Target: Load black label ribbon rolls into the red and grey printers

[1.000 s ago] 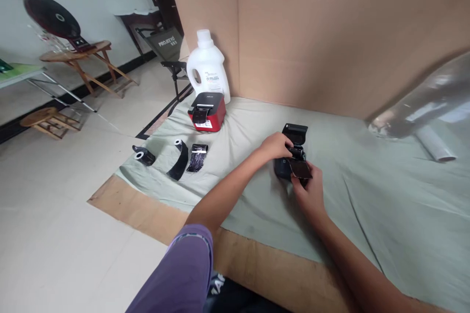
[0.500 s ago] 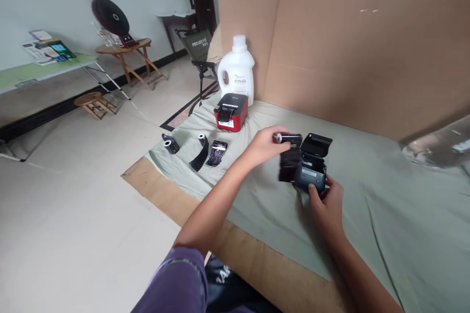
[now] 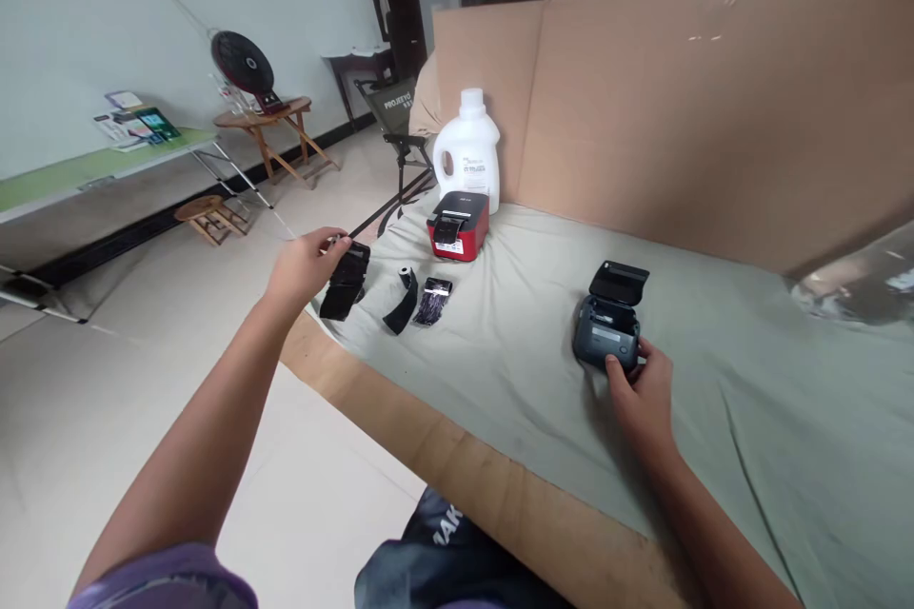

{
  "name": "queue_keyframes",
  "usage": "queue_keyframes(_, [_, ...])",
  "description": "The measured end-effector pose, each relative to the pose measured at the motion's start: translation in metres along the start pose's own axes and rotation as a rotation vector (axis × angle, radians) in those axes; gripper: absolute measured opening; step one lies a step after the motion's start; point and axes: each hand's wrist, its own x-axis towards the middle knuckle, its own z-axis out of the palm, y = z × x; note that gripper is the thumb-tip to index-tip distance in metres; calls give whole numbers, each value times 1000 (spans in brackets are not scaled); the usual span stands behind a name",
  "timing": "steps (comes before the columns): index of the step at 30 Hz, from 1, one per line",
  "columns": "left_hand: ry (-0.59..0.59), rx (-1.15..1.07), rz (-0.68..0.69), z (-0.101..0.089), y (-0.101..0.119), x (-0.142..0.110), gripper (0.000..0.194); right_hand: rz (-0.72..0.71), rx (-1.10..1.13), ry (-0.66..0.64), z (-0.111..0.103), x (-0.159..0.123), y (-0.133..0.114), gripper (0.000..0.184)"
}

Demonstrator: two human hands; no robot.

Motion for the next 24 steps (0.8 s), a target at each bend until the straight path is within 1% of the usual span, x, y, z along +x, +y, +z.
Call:
queue_keyframes(2, [-116,127,9,18,3,13,47,5,-43,4,-1,0,0,57])
queue_keyframes(4, [-225,261,23,43,7,22,49,6,-57,4,-1,1,1,58])
queue_keyframes(7, [-382,419,43,80,11,26,46,10,-62,6,0,1,2,60])
queue_keyframes(9, [-447,458,21,94,11,25,45,20,-60,6,0,0,3,61])
queue_keyframes(11, [-462,472,-5,98,10,21,45,30,-56,11,0,0,3,61])
queue_keyframes(13, [-402,474,20,93,10,17,47,35,-53,16,-1,0,1,60])
queue_keyframes(15, [-304,465,134,87,14,12,53,36,-56,14,-1,-1,-1,58])
queue_keyframes(16, [-271,458,211,85,17,10,57,39,-54,12,-2,-1,-2,58])
queue_keyframes(17, [-265,450,287,84,21,9,60,44,-51,10,-2,-1,-3,58])
queue_keyframes(18, [-288,448,351,85,25,8,60,50,-48,11,-1,-1,-4,58])
queue_keyframes(20, [-360,455,411,89,34,9,48,60,-45,14,0,-1,-6,57])
queue_keyframes(22, [-402,467,409,90,40,9,37,41,-61,16,-1,-1,-8,56])
queue_keyframes(24, [-369,421,390,84,43,3,33,16,-75,27,-4,1,-9,57])
